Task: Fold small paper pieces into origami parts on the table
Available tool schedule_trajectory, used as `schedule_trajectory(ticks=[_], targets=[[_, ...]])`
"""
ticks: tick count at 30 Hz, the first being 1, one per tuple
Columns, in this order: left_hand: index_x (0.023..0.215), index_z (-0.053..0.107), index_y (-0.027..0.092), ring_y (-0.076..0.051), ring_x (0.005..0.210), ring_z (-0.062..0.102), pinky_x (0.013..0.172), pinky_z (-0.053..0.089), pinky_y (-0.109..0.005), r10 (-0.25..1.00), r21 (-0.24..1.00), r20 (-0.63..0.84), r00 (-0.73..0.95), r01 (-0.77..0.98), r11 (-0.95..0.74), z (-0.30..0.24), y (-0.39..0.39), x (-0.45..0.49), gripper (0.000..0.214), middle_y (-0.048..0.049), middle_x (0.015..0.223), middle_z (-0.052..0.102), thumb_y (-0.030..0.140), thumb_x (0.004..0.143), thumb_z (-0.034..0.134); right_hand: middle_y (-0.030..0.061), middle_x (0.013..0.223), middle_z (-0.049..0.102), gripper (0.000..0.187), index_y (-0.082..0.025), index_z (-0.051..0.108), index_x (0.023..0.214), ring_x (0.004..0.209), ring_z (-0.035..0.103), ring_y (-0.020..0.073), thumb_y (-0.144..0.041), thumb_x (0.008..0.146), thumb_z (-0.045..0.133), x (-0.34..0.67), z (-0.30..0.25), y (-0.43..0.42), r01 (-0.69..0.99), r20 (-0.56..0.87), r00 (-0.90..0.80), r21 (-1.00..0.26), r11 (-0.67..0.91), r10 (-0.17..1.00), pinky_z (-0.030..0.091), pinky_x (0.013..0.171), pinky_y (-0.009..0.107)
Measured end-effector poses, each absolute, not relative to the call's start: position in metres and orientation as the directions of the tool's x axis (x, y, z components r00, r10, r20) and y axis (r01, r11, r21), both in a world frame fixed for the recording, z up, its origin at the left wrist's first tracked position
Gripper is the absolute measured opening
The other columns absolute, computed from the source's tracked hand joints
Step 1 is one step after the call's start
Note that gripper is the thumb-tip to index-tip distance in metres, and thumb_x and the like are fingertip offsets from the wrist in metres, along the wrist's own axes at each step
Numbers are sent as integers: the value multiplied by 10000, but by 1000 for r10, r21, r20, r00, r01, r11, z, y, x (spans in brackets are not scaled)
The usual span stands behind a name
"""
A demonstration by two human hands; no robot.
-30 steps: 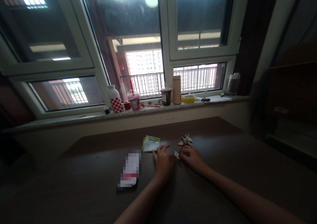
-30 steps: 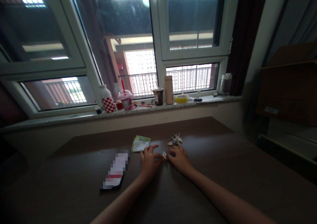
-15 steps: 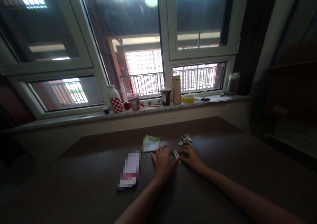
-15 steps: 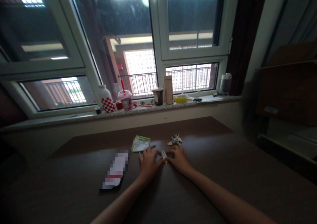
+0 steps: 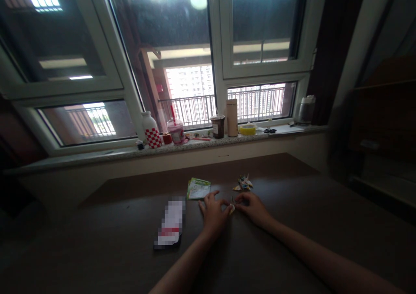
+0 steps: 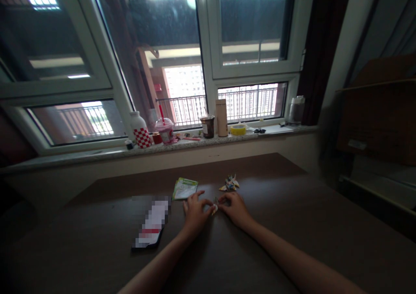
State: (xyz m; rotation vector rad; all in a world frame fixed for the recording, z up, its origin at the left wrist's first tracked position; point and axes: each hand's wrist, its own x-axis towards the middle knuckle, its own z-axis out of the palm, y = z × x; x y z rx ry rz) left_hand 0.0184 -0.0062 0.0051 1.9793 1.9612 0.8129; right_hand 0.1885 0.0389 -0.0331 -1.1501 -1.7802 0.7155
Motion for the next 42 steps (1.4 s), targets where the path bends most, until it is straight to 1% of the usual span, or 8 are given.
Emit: schedule_trajectory(ticks=[7, 10, 14, 22, 29, 33, 38, 42], targets=[[835, 752, 306, -304, 1361, 337, 1131, 124, -641, 971, 593, 230, -66, 800, -86, 6, -7, 20, 146, -26, 1393, 508, 403, 803, 646, 52, 839, 709, 206, -187, 681, 769, 876, 648, 235, -387, 720, 678, 190, -26, 39, 276, 367, -176, -872, 404, 913, 475, 867, 367], [834, 754, 296, -296, 1355, 345, 1137, 147, -611, 966, 623, 250, -68, 775, -107, 8, -8, 22, 134, -25, 1386, 513, 375, 808, 649, 54, 841, 713, 252, -192, 682, 784, 871, 660, 240, -435, 715, 682, 189, -24, 39, 236, 353, -173, -892, 386, 920, 486, 866, 377], [800, 749, 276, -287, 1326, 381, 1136, 190, -568, 952, 654, 291, -90, 745, -129, 6, -8, 23, 136, -21, 1369, 526, 372, 811, 654, 61, 851, 727, 292, -195, 689, 800, 861, 671, 243, -474, 714, 679, 189, -20, 37, 231, 321, -179, -905, 356, 930, 492, 864, 387], [772, 744, 263, -288, 1311, 395, 1120, 215, -560, 949, 666, 300, -97, 733, -136, 5, -7, 24, 141, -26, 1366, 524, 382, 801, 675, 63, 844, 733, 327, -183, 692, 779, 860, 677, 238, -487, 663, 732, 188, -16, 33, 99, 280, -140, -950, 295, 950, 501, 862, 381], [784, 746, 285, -291, 1317, 384, 1121, 209, -558, 951, 665, 293, -100, 736, -127, 6, -7, 25, 141, -18, 1371, 522, 407, 792, 677, 62, 836, 738, 355, -179, 702, 778, 869, 680, 245, -502, 638, 751, 188, -17, 33, 67, 265, -109, -960, 273, 958, 504, 859, 373], [789, 747, 284, -293, 1315, 382, 1127, 196, -556, 951, 664, 286, -113, 740, -112, 4, -6, 24, 157, -15, 1373, 521, 417, 799, 664, 55, 843, 741, 369, -187, 700, 763, 864, 682, 237, -535, 646, 738, 187, -14, 31, 67, 273, -131, -957, 283, 953, 508, 860, 373], [860, 759, 306, -289, 1319, 377, 1134, 202, -537, 955, 666, 274, -113, 739, -104, 4, -6, 23, 146, -11, 1377, 521, 402, 789, 674, 58, 834, 740, 403, -182, 703, 765, 851, 683, 238, -563, 640, 740, 189, -15, 33, 93, 289, -160, -947, 306, 944, 512, 864, 381], [807, 761, 300, -286, 1313, 390, 1129, 232, -514, 948, 668, 295, -118, 735, -116, 7, -7, 23, 147, -4, 1364, 539, 420, 784, 678, 82, 889, 752, 419, -184, 715, 815, 892, 693, 267, -557, 629, 758, 189, -18, 34, 53, 254, -160, -963, 265, 954, 516, 874, 401]])
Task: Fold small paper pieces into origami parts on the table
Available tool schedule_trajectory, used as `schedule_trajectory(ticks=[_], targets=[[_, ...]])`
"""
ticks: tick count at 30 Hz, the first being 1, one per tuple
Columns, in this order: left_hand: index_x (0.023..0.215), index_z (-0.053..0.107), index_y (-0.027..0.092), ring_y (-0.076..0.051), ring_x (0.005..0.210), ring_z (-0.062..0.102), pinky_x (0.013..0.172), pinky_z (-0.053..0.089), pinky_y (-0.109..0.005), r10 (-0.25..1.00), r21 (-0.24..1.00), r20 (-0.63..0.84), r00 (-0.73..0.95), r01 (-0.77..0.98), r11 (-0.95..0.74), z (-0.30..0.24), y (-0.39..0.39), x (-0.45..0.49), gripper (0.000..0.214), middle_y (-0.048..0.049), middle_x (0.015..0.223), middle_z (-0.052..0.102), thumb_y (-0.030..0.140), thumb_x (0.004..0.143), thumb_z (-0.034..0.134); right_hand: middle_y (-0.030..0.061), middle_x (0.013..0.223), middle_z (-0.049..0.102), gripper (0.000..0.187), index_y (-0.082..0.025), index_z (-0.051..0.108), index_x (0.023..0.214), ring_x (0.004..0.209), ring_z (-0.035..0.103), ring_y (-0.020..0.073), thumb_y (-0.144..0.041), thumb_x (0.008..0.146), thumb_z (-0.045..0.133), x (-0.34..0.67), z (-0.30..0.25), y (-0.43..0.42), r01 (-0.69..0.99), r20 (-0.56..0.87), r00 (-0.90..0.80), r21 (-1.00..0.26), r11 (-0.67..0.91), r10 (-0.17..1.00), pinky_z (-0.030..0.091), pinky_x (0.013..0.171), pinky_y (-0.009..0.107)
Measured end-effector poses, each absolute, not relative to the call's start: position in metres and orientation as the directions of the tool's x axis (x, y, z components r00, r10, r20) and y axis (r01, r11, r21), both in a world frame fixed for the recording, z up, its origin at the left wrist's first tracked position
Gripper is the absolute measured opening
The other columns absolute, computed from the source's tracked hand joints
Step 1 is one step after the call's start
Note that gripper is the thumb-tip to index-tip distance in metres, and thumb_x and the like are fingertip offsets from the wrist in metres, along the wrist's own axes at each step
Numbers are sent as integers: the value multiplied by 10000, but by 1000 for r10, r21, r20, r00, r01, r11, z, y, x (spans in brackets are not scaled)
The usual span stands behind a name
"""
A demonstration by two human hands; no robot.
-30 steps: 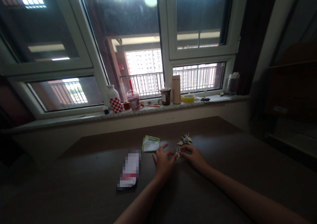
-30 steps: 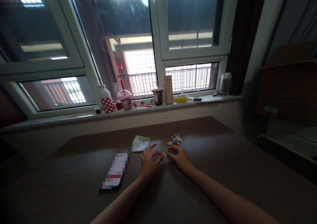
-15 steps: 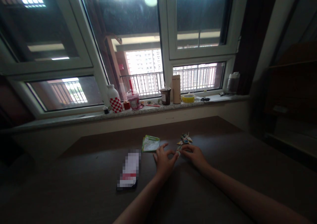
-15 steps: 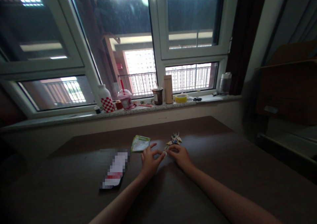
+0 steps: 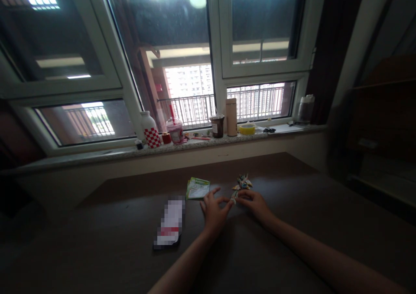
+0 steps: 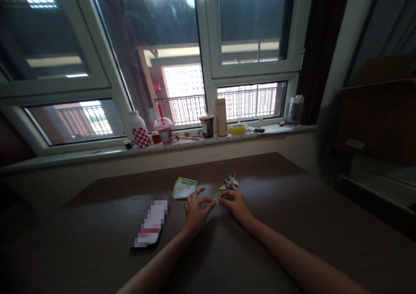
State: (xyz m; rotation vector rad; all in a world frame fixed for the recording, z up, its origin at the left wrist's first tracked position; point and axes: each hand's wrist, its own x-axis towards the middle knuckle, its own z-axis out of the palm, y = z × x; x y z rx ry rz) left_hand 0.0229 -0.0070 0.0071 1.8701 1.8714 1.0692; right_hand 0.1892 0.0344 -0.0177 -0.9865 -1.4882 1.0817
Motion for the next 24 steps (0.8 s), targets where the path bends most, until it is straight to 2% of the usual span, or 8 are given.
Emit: schedule_trajectory(ticks=[4, 8, 13, 24], targets=[[797, 762, 299, -277, 1302, 406, 1117, 264, -482, 936, 669, 323, -136, 733, -125, 8, -7, 23, 134, 3, 1359, 546, 402, 785, 677, 95, 956, 757, 461, -189, 738, 910, 941, 687, 277, -556, 633, 762, 188, -21, 35, 110, 285, -159, -946, 304, 945, 496, 928, 436], [804, 764, 302, -279, 1302, 407, 1117, 267, -477, 936, 680, 320, -146, 724, -120, 7, -7, 22, 133, 5, 1361, 545, 401, 779, 680, 88, 919, 756, 378, -199, 753, 793, 968, 663, 269, -564, 702, 710, 188, -24, 37, 269, 381, -143, -873, 406, 914, 457, 965, 440], [782, 761, 301, -275, 1295, 417, 1128, 255, -481, 933, 685, 326, -154, 719, -121, 7, -7, 23, 132, 7, 1354, 548, 403, 782, 677, 72, 913, 746, 318, -215, 747, 769, 960, 646, 249, -520, 779, 657, 190, -24, 38, 307, 445, -193, -819, 485, 874, 435, 963, 419], [828, 765, 316, -279, 1314, 398, 1140, 219, -499, 946, 675, 293, -136, 730, -104, 6, -7, 23, 164, 4, 1376, 532, 443, 786, 671, 67, 916, 691, 316, -221, 742, 778, 986, 593, 244, -512, 815, 625, 189, -26, 37, 396, 444, -200, -779, 486, 873, 398, 964, 414]])
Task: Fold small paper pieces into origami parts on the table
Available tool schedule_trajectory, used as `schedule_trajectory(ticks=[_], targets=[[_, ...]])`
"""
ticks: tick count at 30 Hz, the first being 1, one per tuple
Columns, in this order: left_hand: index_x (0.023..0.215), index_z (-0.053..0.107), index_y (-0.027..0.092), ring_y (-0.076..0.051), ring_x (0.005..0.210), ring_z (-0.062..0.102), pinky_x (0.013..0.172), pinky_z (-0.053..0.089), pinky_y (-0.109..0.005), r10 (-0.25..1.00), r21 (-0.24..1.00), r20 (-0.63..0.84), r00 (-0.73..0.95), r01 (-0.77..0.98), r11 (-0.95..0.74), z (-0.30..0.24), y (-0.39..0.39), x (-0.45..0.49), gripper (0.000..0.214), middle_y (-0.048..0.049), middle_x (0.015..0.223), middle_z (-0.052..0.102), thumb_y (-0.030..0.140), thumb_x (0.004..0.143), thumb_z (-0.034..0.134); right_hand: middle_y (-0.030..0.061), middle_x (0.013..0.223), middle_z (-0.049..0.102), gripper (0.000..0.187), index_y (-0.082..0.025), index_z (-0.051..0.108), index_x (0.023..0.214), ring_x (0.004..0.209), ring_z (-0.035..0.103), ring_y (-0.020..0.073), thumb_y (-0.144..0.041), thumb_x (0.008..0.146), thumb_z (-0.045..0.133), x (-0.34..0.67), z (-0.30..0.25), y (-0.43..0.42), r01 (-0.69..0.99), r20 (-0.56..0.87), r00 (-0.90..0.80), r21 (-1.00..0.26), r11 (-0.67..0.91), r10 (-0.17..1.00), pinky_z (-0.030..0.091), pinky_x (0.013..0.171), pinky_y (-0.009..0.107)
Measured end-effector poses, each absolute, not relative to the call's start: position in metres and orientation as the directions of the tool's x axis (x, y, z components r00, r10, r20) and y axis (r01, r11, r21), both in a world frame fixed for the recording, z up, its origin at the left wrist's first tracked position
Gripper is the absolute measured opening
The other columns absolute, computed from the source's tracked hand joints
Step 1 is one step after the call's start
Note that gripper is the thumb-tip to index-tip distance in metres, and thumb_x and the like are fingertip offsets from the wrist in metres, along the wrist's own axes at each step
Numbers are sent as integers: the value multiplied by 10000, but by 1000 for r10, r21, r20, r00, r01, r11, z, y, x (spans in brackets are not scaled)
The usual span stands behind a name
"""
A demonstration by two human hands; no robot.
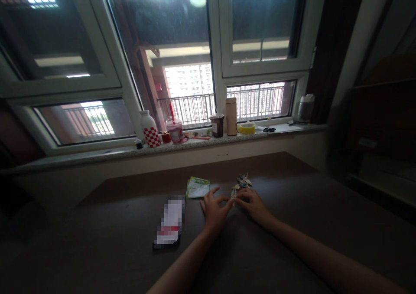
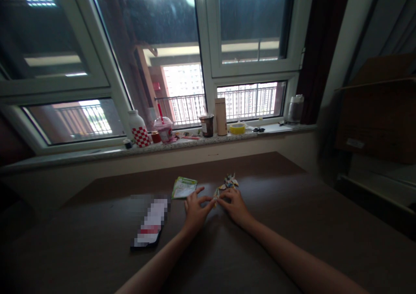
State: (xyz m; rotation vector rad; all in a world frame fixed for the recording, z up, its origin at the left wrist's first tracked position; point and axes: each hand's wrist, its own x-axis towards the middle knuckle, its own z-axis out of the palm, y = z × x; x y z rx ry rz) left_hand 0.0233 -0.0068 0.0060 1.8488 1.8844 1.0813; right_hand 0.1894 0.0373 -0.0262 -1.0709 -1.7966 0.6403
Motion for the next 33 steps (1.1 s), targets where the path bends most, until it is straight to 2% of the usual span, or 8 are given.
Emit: schedule_trajectory(ticks=[8, 14, 25, 33], targets=[[773, 762, 288, -263, 1261, 444, 1106, 286, -457, 916, 700, 368, -161, 696, -159, 1, -1, 20, 135, -13, 1315, 579, 390, 795, 676, 80, 990, 696, 305, -244, 771, 805, 1062, 566, 267, -522, 806, 644, 190, -33, 39, 383, 472, -173, -776, 501, 864, 369, 1010, 455], [751, 765, 285, -264, 1232, 460, 1092, 304, -464, 893, 724, 412, -179, 659, -202, -5, 1, 18, 94, -23, 1276, 597, 352, 777, 705, 71, 985, 709, 269, -261, 774, 792, 1066, 569, 271, -519, 723, 742, 189, -32, 37, 403, 507, -155, -751, 523, 848, 372, 1012, 455], [762, 768, 310, -276, 1233, 453, 1081, 293, -503, 909, 706, 390, -148, 682, -192, -1, -1, 19, 85, -16, 1282, 592, 362, 782, 703, 73, 911, 689, 342, -250, 757, 747, 1025, 560, 270, -580, 769, 670, 189, -28, 35, 369, 478, -159, -783, 501, 864, 370, 987, 449], [720, 761, 289, -283, 1236, 457, 1076, 309, -513, 890, 686, 447, -93, 674, -274, 0, -2, 21, 15, -25, 1289, 578, 286, 734, 754, 77, 894, 655, 393, -241, 751, 722, 1017, 546, 274, -618, 765, 650, 188, -29, 33, 394, 483, -135, -775, 494, 865, 380, 976, 453]])
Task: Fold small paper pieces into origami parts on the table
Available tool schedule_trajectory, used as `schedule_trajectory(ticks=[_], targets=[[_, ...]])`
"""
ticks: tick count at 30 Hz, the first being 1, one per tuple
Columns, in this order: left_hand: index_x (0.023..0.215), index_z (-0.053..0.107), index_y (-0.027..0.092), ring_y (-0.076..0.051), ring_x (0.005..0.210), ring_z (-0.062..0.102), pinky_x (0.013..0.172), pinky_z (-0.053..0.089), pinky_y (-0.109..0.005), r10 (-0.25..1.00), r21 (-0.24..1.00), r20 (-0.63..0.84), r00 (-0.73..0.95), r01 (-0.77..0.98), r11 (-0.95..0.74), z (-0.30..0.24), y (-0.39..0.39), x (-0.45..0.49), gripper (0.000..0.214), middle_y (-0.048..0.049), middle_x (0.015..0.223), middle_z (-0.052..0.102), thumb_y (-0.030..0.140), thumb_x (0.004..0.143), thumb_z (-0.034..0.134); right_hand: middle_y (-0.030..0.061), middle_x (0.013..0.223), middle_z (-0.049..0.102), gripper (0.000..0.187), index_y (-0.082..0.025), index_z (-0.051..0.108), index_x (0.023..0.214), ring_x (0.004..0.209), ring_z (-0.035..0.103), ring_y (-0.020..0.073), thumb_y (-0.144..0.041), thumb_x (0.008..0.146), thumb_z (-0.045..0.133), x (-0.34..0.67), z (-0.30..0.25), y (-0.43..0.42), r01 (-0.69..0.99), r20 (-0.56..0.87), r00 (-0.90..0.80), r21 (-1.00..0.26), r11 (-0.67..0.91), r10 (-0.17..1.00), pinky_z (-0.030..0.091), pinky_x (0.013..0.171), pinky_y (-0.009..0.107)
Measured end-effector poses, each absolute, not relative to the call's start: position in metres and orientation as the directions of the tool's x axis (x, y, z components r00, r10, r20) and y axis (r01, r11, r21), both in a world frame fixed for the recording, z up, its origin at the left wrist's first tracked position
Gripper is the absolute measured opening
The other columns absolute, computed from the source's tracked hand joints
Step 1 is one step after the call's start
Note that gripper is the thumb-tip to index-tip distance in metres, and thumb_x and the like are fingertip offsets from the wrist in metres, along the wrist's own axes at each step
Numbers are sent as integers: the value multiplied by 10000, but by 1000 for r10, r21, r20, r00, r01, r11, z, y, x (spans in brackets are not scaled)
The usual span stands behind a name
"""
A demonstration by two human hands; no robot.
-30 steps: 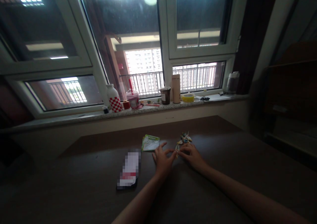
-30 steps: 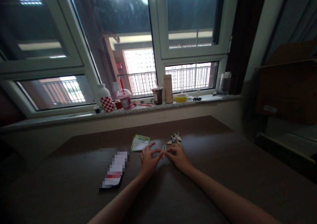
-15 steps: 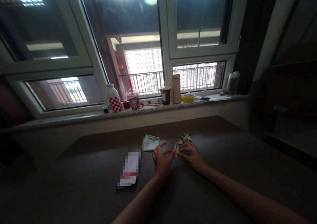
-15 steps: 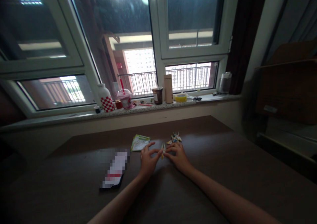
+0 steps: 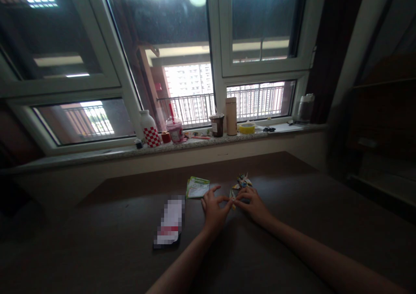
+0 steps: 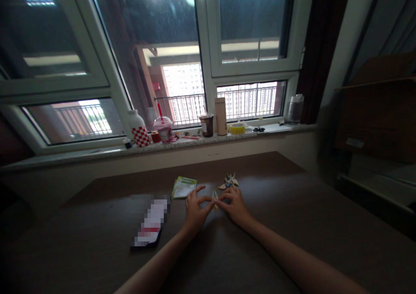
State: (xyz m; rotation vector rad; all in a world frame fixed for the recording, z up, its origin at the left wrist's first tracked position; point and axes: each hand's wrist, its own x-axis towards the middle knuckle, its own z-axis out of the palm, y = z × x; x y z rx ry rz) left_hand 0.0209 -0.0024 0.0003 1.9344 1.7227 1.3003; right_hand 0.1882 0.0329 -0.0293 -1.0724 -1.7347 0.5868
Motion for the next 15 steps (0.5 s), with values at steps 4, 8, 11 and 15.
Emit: schedule_trajectory(ticks=[4, 8, 11, 15], targets=[[711, 751, 260, -275, 1223, 468, 1067, 332, -500, 885, 711, 452, -115, 645, -280, 0, -2, 22, 37, -44, 1267, 578, 260, 745, 737, 85, 958, 655, 359, -252, 766, 748, 1063, 532, 279, -598, 757, 672, 188, -30, 33, 405, 481, -127, -773, 488, 868, 365, 1008, 461], [692, 745, 250, -274, 1224, 467, 1069, 335, -502, 883, 714, 458, -102, 633, -298, 0, -2, 24, 52, -47, 1267, 564, 243, 742, 729, 79, 961, 642, 319, -249, 749, 728, 1077, 523, 276, -561, 756, 688, 188, -28, 32, 397, 471, -137, -780, 484, 871, 368, 1014, 455], [679, 744, 247, -275, 1236, 455, 1074, 334, -501, 878, 705, 473, -65, 626, -334, -1, -3, 25, 53, -44, 1292, 539, 232, 729, 733, 71, 949, 627, 301, -239, 712, 696, 1067, 522, 270, -533, 759, 688, 187, -25, 29, 388, 455, -144, -791, 473, 879, 379, 1002, 443], [715, 764, 261, -273, 1240, 446, 1080, 330, -482, 887, 717, 458, -59, 615, -329, -1, -3, 25, 42, -41, 1297, 528, 275, 741, 733, 63, 932, 630, 293, -240, 701, 699, 1057, 523, 266, -523, 769, 676, 187, -24, 30, 388, 453, -142, -793, 470, 880, 377, 997, 438]])
